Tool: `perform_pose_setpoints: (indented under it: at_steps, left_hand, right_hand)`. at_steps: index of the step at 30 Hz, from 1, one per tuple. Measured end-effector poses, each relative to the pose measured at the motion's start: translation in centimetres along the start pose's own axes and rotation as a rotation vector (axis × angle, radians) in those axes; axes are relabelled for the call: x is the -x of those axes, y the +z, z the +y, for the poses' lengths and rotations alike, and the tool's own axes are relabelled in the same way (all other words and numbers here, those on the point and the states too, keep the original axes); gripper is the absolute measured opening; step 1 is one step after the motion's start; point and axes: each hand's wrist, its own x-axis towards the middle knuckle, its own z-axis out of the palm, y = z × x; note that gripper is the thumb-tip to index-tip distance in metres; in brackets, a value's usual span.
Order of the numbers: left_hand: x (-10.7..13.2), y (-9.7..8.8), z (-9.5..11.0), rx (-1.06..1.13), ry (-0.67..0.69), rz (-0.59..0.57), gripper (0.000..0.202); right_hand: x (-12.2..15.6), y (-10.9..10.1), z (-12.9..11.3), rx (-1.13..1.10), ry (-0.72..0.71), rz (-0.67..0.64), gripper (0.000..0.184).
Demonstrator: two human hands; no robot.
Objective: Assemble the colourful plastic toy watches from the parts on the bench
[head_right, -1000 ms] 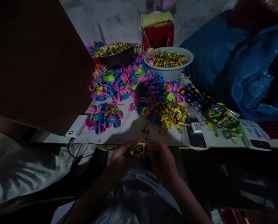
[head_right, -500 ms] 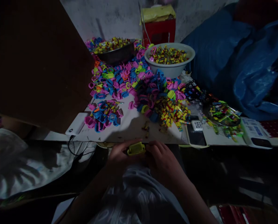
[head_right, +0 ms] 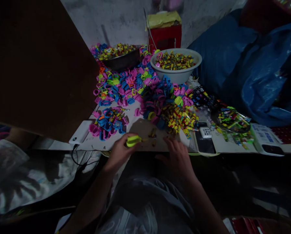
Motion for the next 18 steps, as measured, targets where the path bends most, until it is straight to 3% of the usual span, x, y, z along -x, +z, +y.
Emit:
perform_pose_setpoints:
  at_steps: [3,6,9,12,15,18]
  left_hand:
    - [-3.4,-3.3,-1.9,-0.246,0.109,0.285,0.039]
    - [-6.8,-6.5,-4.1,-0.522,0.148,0.434,0.043]
    - [-9.0,-7.8,-5.1,-0.735,0.086,0.54,0.051]
    - [-10.0,-5.5,-4.3,-0.719,0.178,0.498,0.047]
    - [-10.5,-0.4,-2.6,-0.597,0.322,0.212,0.032]
    - [-11.4,5.1,-1.5,-0.543,0.367,0.035,0.027]
  right_hand:
    - [-0.1,1.7,2.9,0.123,0.157,-0.047,0.037]
    - [0.2,3.5,4.2,0.099,0.188,-0.082,0.031]
    - [0.3,4.9,4.4,0.07,0.222,-0.067,0.028]
    - [0.0,5.8,4.4,0.08,0.269,-0.018,0.022]
    - [-0.5,6.5,4.8,0.075,0.269,0.004,0.017]
    - [-0.5,6.8,5.0,0.016,0.22,0.028,0.015]
